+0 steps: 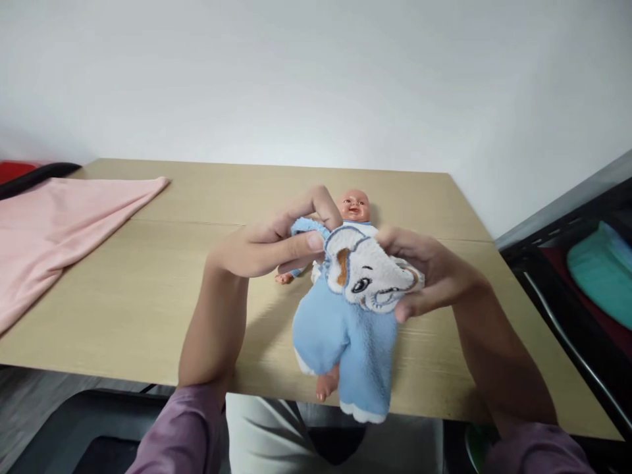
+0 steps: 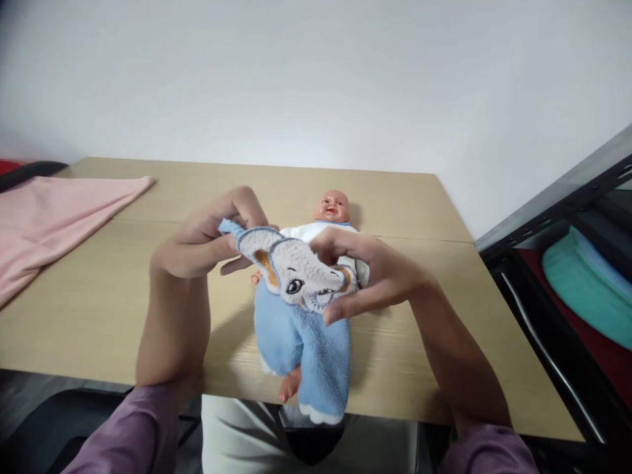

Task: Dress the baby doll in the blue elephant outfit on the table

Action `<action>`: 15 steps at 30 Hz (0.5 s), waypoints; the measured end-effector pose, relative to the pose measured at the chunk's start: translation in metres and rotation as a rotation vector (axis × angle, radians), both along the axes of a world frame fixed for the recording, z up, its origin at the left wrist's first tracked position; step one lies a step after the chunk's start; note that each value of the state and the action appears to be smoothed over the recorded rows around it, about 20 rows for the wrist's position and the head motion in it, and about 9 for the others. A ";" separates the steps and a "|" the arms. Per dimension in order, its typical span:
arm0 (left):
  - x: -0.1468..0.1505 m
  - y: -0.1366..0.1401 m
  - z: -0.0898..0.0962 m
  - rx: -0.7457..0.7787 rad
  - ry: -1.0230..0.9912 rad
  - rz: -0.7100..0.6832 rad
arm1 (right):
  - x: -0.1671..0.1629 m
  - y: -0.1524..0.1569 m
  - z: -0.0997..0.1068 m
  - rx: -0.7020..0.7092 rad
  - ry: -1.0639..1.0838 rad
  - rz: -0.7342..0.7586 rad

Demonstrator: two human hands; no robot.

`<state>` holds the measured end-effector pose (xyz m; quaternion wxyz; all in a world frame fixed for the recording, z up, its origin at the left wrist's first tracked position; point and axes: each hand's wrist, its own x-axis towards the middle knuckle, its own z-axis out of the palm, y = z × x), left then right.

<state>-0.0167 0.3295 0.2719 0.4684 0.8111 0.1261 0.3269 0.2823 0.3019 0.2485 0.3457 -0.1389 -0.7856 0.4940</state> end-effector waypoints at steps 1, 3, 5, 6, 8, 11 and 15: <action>0.000 0.002 0.002 -0.054 0.025 -0.055 | 0.002 0.000 -0.001 0.017 -0.004 0.034; 0.000 0.007 0.005 -0.110 0.074 -0.087 | 0.004 -0.001 -0.001 0.057 0.004 -0.011; 0.001 0.012 0.007 -0.102 0.129 -0.096 | 0.003 -0.002 -0.001 0.049 0.035 -0.152; 0.002 0.015 0.007 -0.081 0.153 -0.111 | 0.002 -0.003 0.000 0.036 0.073 -0.218; 0.003 0.019 0.005 -0.022 0.229 -0.128 | 0.000 -0.004 0.003 0.005 0.136 -0.308; 0.010 0.023 0.000 0.086 0.325 -0.110 | 0.003 0.000 0.003 -0.072 0.151 -0.353; 0.025 0.028 -0.003 0.238 0.124 -0.106 | 0.011 0.012 -0.004 -0.206 -0.121 -0.073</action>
